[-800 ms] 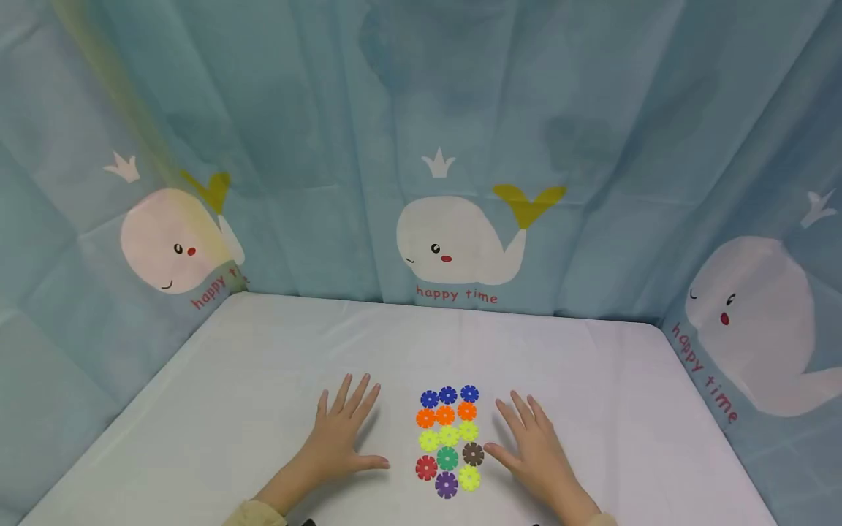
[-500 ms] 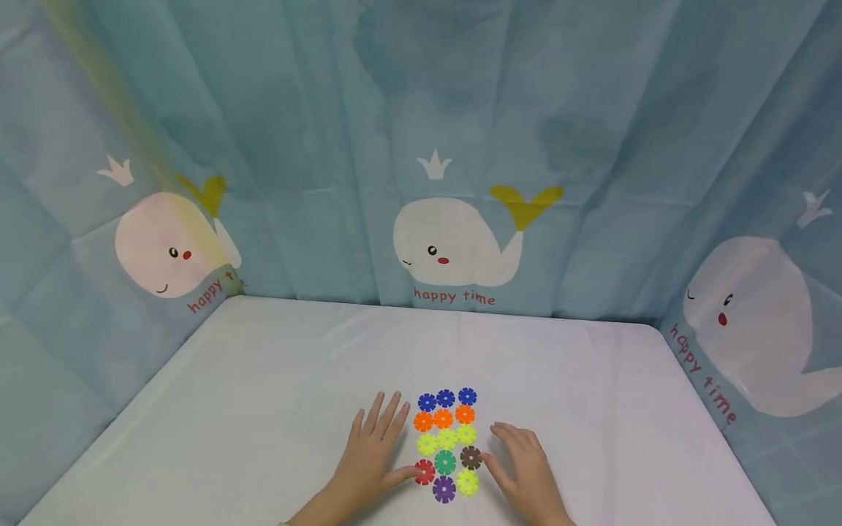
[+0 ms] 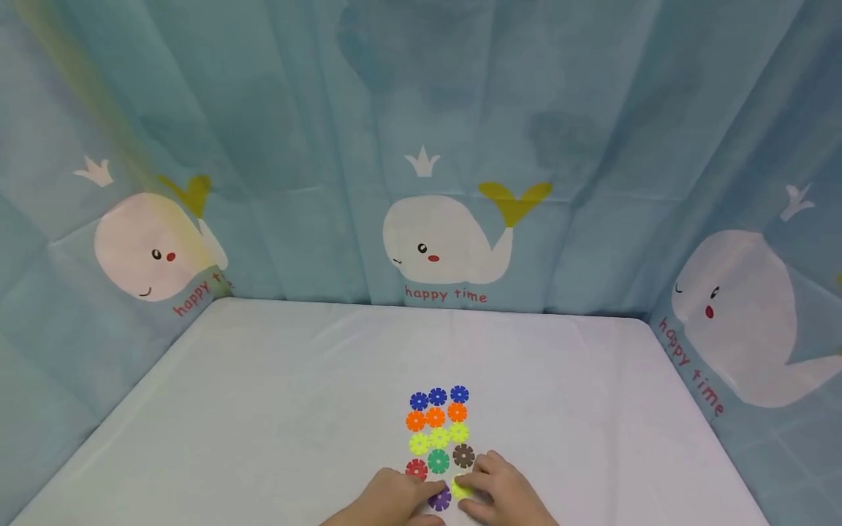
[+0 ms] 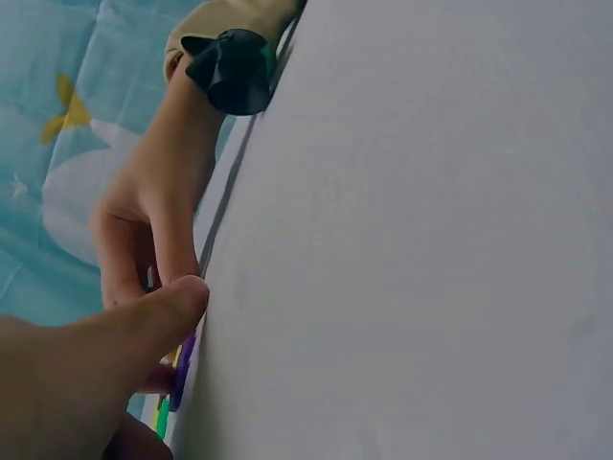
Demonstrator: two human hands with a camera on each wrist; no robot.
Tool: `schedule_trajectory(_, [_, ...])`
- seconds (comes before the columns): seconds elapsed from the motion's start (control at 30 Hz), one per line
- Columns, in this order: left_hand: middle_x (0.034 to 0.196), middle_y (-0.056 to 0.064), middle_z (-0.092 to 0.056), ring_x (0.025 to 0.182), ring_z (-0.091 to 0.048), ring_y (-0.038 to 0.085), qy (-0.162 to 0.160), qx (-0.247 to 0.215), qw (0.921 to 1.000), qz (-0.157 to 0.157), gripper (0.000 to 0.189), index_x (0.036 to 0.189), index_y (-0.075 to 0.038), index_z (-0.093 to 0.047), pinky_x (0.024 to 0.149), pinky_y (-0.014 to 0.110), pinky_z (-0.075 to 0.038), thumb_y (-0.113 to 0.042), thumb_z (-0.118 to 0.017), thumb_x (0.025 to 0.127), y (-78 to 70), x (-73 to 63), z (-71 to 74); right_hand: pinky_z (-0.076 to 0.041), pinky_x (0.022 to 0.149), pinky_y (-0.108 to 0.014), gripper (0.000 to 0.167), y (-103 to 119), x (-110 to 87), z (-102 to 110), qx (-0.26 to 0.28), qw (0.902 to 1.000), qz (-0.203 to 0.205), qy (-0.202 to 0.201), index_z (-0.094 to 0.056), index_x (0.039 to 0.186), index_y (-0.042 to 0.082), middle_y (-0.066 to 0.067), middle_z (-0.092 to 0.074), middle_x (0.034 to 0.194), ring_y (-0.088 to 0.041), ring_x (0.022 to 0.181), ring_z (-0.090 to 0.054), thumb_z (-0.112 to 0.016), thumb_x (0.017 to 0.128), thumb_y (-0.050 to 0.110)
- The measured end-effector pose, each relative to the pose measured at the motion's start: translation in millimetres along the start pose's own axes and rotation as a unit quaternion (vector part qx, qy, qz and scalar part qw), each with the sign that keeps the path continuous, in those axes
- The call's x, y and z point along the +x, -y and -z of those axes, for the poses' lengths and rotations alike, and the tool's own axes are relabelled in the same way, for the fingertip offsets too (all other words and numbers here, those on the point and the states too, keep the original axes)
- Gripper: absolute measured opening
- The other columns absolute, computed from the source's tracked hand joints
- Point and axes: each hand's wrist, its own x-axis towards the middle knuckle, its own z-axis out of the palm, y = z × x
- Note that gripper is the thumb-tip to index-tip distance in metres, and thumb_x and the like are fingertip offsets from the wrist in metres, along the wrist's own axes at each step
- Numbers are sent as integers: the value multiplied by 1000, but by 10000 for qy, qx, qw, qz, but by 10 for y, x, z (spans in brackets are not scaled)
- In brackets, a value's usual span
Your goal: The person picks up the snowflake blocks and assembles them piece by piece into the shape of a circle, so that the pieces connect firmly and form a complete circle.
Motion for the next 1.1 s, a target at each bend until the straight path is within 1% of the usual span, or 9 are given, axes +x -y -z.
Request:
schedule_trajectory(0.17, [61, -13, -43, 48, -33, 1, -381, 248, 9969, -637, 31, 106, -25, -65, 46, 13, -29, -45, -52, 87, -27, -43, -31, -40, 64, -17, 9, -68, 15, -36, 144, 9920, 1089, -626, -66, 79, 19, 8, -55, 91, -5, 77, -47, -73, 75, 22])
schedule_trajectory(0.27, [69, -13, -43, 53, -33, -3, -804, 296, 9893, -1179, 27, 103, -22, -67, 48, 8, -28, -40, -58, 85, 6, -76, -67, -39, 66, -13, 11, -63, 14, -63, 309, 9890, 1294, -643, -63, 77, 18, 4, -57, 92, -7, 77, -48, -73, 74, 17])
schedule_trajectory(0.33, [71, -12, -44, 56, -35, -4, -768, 184, 9875, -1366, 27, 102, -20, -67, 51, 6, -29, -39, -60, 84, 13, -85, -54, -40, 67, -12, 14, -27, 6, -62, 495, 9933, 941, -457, -60, 79, 19, 6, -57, 91, -6, 78, -48, -72, 74, 15])
schedule_trajectory(0.47, [70, -12, -48, 57, -38, -2, -47, 228, 9897, -1415, 26, 97, -18, -67, 54, 6, -32, -39, -63, 81, -44, -50, 85, -44, 69, -19, 21, 8, -2, -27, 821, 9966, 108, -25, -55, 89, 19, 9, -55, 93, -7, 82, -47, -71, 76, 15])
schedule_trajectory(0.57, [67, -13, -48, 55, -38, -2, 287, 364, 9879, -1483, 25, 92, -17, -67, 54, 7, -32, -40, -61, 83, -78, -22, 166, -43, 67, -22, 26, 3, 5, -31, 854, 9963, -79, -89, -53, 94, 19, 11, -53, 94, -6, 83, -43, -71, 76, 16])
schedule_trajectory(0.67, [70, -13, -51, 58, -40, -3, 169, 327, 9869, -1570, 28, 93, -16, -67, 57, 6, -34, -41, -55, 86, -45, -35, 147, -40, 64, -23, 26, 16, 16, -66, 878, 9958, -178, -191, -52, 96, 19, 13, -51, 95, -6, 83, -39, -69, 76, 16])
schedule_trajectory(0.83, [77, -15, -56, 64, -45, -5, -367, -781, 9928, -832, 24, 97, -13, -66, 63, 9, -39, -32, -54, 89, 49, -115, 29, -41, 62, -22, 19, 47, 32, -35, 1497, 9865, -587, 295, -57, 93, 15, 13, -45, 91, -3, 79, -41, -68, 79, 20])
schedule_trajectory(0.97, [75, -14, -58, 62, -47, -6, -1786, -2059, 9605, -558, 12, 90, -11, -66, 60, 8, -40, -20, -58, 88, 199, -185, -102, -40, 55, -17, 16, 60, 64, 35, 2176, 9658, -1130, 845, -58, 87, 13, 13, -40, 83, 0, 67, -40, -69, 79, 22])
schedule_trajectory(1.1, [73, -9, -59, 61, -47, -4, -3239, -2682, 9036, -817, 5, 80, -9, -64, 57, 8, -41, -13, -64, 83, 357, -228, -194, -38, 51, -19, 12, 143, 123, 56, 2558, 9417, -1944, 999, -57, 82, 12, 12, -45, 73, -2, 61, -42, -68, 79, 15])
